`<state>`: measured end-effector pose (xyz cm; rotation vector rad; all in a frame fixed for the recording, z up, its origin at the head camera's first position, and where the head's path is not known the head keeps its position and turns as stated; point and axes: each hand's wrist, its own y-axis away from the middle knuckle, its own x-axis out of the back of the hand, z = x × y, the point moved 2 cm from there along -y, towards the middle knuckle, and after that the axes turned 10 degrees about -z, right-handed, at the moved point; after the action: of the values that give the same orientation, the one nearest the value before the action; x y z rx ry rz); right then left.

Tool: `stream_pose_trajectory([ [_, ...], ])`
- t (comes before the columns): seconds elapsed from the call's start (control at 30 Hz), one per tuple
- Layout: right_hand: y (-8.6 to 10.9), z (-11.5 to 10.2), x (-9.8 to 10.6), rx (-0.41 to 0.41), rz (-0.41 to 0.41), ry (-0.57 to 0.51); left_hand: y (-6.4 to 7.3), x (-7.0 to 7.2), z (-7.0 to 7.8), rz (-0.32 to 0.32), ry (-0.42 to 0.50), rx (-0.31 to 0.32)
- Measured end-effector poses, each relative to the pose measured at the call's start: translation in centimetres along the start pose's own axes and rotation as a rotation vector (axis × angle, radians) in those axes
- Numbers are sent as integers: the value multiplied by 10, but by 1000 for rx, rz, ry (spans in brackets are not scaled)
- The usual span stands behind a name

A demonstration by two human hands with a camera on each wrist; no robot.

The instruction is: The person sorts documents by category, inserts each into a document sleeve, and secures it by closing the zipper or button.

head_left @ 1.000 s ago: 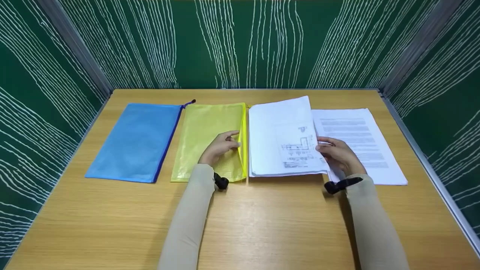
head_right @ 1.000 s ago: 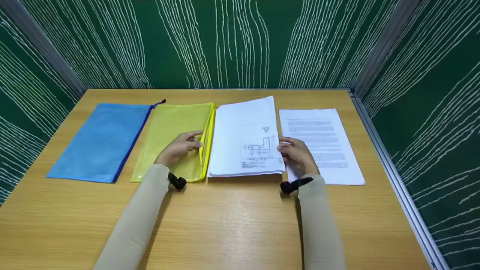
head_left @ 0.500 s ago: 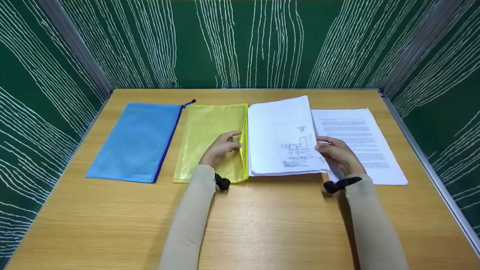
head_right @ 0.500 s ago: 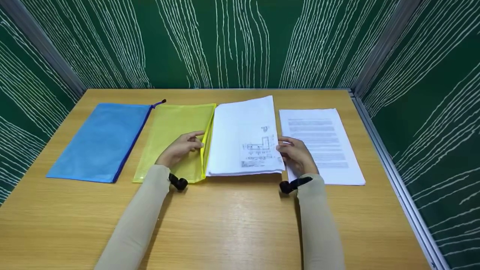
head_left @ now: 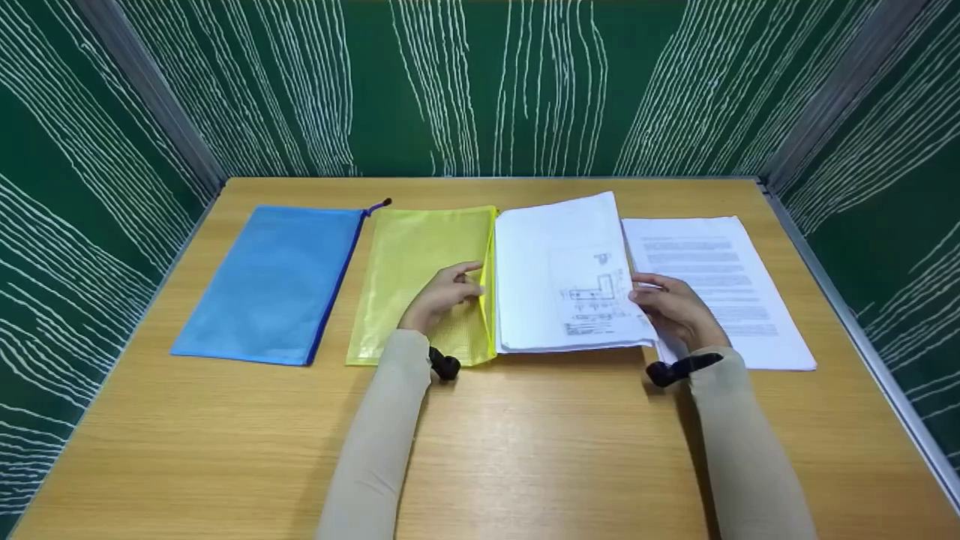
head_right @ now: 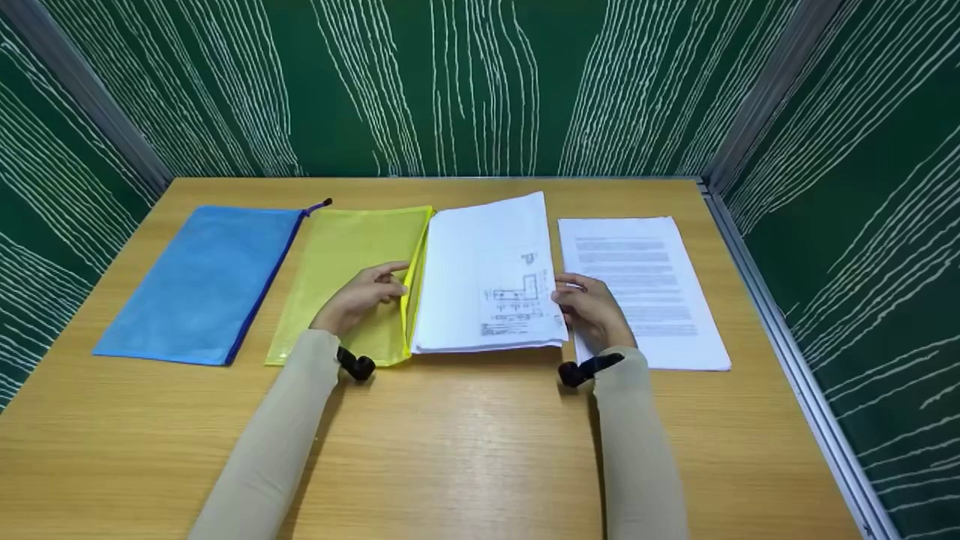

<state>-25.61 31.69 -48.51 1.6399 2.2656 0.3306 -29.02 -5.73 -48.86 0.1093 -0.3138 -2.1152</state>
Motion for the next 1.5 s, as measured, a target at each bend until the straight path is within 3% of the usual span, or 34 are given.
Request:
stream_pose_trajectory([
  [0.4,-1,1,-3,11,-9,-28,2,-2,1,-24,-29,-11],
  [0.6,-2,-2,-1,-43,19,16,0,-2,4,-16,-36,5],
  [1.03,-3,-7,-7,-5,-3,49,0,-6,5,-7,-58,11],
  [1.5,-1,-6,-6,-44,13,54,1,-7,7,-23,-113,19],
])
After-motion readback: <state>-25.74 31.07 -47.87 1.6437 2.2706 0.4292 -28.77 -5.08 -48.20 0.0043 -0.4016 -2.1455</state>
